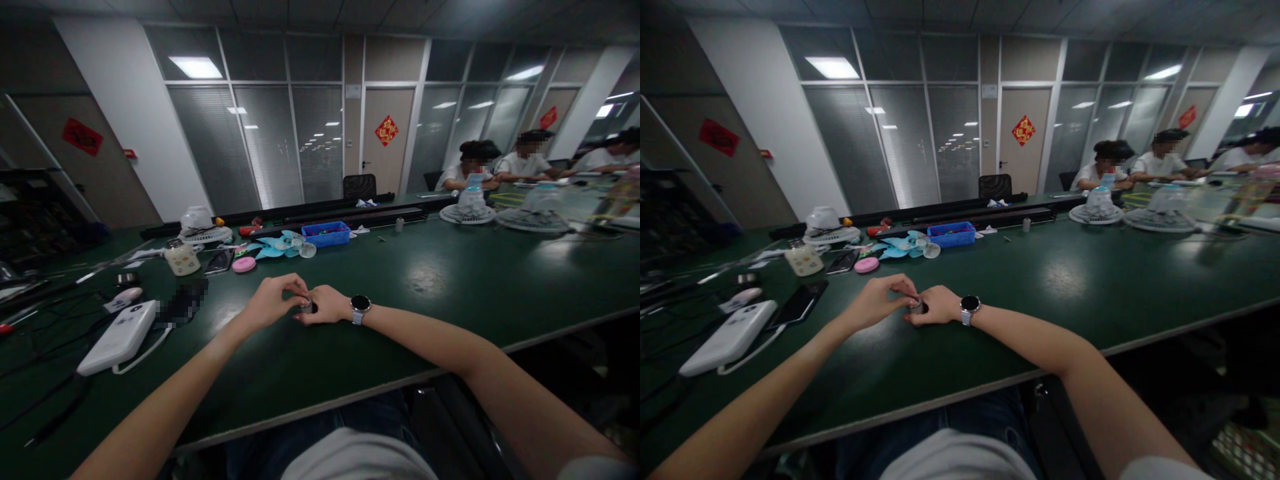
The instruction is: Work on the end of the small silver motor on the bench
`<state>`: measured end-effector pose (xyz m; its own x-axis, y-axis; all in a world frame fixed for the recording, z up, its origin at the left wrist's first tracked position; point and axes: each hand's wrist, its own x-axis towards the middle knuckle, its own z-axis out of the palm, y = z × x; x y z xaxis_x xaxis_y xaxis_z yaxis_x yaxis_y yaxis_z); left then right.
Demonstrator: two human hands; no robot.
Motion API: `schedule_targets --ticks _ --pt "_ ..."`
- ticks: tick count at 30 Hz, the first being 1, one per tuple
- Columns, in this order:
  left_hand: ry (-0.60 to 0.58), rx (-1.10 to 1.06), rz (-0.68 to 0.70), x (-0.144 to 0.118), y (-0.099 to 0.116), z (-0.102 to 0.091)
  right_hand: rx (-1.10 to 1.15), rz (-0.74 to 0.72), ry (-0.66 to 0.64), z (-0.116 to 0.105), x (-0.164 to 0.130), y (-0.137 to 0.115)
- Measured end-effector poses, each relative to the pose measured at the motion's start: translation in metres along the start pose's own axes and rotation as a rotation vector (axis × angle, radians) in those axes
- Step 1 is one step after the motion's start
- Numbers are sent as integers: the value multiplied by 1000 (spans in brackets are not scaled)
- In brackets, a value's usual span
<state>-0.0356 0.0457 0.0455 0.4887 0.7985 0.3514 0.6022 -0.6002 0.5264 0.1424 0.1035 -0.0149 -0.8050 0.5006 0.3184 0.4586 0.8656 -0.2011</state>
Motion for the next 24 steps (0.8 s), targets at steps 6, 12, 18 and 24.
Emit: schedule_targets --ticks 6,12,18,24 --pt "41 174 27 1 2 2 -4 15 4 2 1 1" --pt "60 261 49 1 -4 2 -3 15 4 2 0 2" --pt "62 284 66 0 -5 3 -6 12 0 4 0 5" --pt "78 295 74 0 -5 5 -4 6 3 3 1 4"
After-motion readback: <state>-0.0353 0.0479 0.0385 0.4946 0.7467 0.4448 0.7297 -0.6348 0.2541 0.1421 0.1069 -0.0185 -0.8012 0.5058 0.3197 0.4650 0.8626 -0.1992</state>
